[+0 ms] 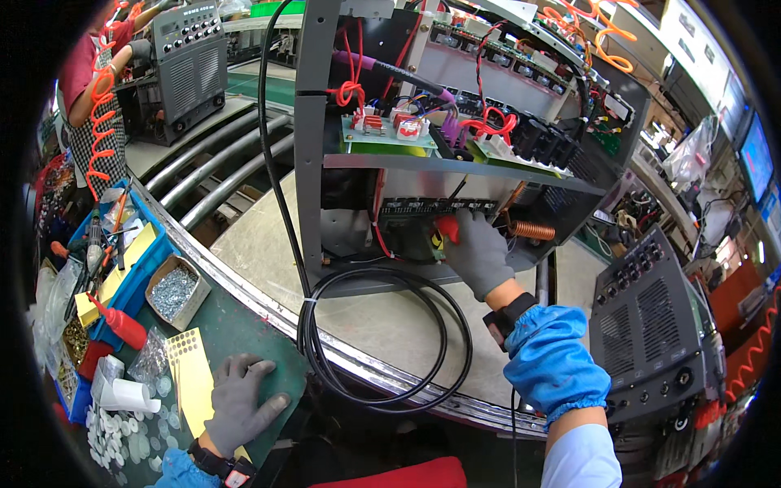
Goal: Assembling, wiring, and labeling industrial power inverters on an assembly line.
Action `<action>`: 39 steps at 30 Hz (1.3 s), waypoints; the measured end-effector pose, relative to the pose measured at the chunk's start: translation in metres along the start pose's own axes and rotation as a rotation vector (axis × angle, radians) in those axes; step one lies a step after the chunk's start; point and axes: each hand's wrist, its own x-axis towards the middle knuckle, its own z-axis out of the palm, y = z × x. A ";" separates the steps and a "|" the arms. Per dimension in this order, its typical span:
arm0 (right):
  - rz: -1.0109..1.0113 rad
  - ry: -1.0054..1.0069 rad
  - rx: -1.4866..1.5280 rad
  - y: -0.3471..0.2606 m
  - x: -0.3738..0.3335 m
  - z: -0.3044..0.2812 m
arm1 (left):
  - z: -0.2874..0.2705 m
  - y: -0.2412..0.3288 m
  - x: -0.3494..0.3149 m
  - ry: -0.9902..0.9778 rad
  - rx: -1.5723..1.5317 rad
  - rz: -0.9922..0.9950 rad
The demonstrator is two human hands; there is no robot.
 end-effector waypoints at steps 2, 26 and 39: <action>0.028 -0.015 -0.014 -0.003 -0.001 0.003 | -0.001 0.001 0.001 0.010 0.015 0.015; 1.033 0.361 1.453 0.081 -0.131 -0.037 | 0.009 0.020 -0.002 -0.069 0.065 -0.032; 0.564 0.327 0.955 0.153 -0.067 -0.011 | 0.018 0.035 0.003 -0.107 0.186 0.016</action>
